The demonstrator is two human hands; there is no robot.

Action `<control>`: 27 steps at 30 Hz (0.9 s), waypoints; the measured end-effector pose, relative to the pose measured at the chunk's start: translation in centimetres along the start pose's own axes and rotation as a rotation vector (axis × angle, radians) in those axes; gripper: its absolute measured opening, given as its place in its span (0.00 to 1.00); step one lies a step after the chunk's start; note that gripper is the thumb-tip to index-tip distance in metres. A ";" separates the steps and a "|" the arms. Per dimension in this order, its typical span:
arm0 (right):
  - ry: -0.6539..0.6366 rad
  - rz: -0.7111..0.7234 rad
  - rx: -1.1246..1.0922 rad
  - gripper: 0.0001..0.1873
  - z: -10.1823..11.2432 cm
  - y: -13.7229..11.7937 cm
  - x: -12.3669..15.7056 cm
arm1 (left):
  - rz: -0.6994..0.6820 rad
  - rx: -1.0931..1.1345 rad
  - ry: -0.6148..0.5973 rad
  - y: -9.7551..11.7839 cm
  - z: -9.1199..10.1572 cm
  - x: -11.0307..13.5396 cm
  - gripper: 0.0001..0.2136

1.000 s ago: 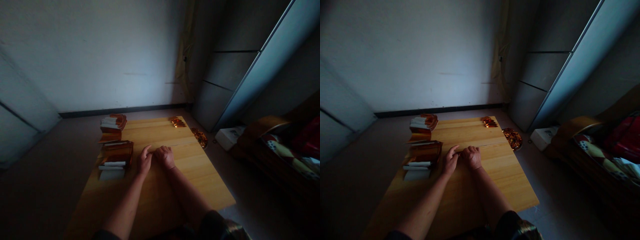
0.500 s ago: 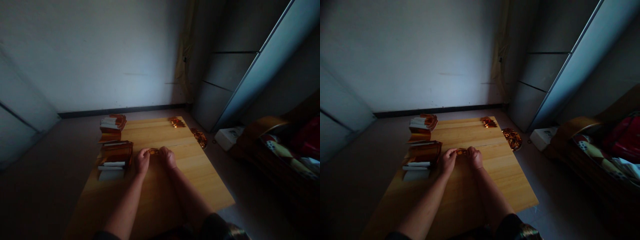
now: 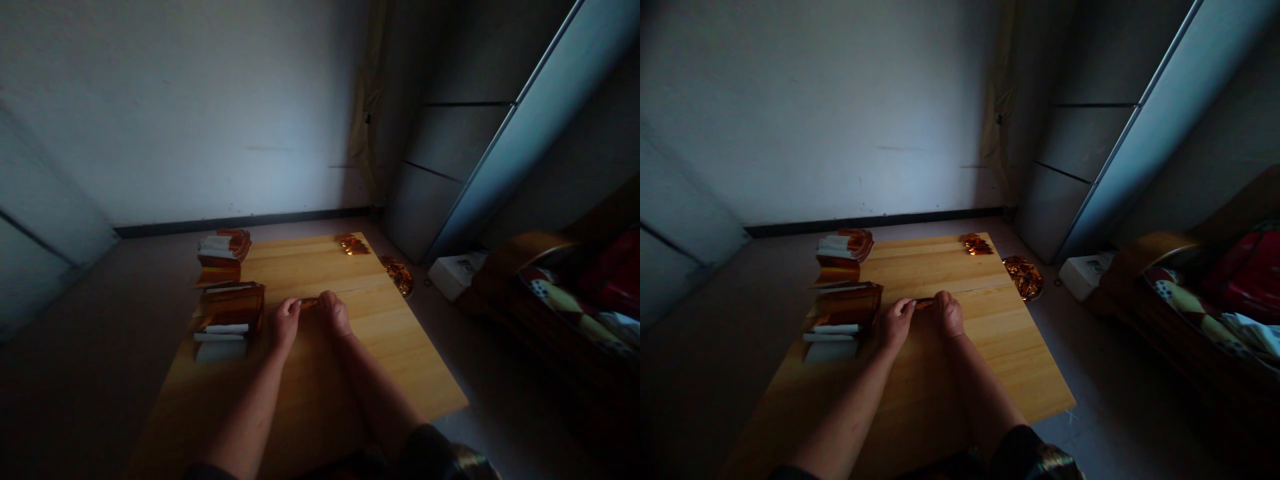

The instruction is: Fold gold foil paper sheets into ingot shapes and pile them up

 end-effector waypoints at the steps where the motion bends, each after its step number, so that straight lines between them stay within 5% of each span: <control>1: -0.004 -0.007 0.016 0.11 -0.1 0.0 0.0 | -0.004 -0.021 0.006 0.0 0.0 0.0 0.10; 8: 0.004 0.018 0.125 0.11 -0.1 -0.2 -0.1 | -0.028 -0.111 0.038 -0.4 -0.4 -0.2 0.11; 14: 0.060 0.039 0.094 0.12 0.8 -0.2 -0.2 | -0.069 0.023 0.022 -0.4 -0.2 -0.1 0.14; 27: -0.014 0.087 0.005 0.08 2.3 1.1 -0.6 | -0.002 -0.006 -0.007 -0.6 -0.9 0.2 0.10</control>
Point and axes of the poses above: each hand's wrist, its own x-axis away from the middle knuckle, its own z-axis out of the back of the hand, y = z × x, the point moved 6 cm from there along -x, towards the middle knuckle, and after that the axes turned 7 degrees about x, right-handed, at the moved point
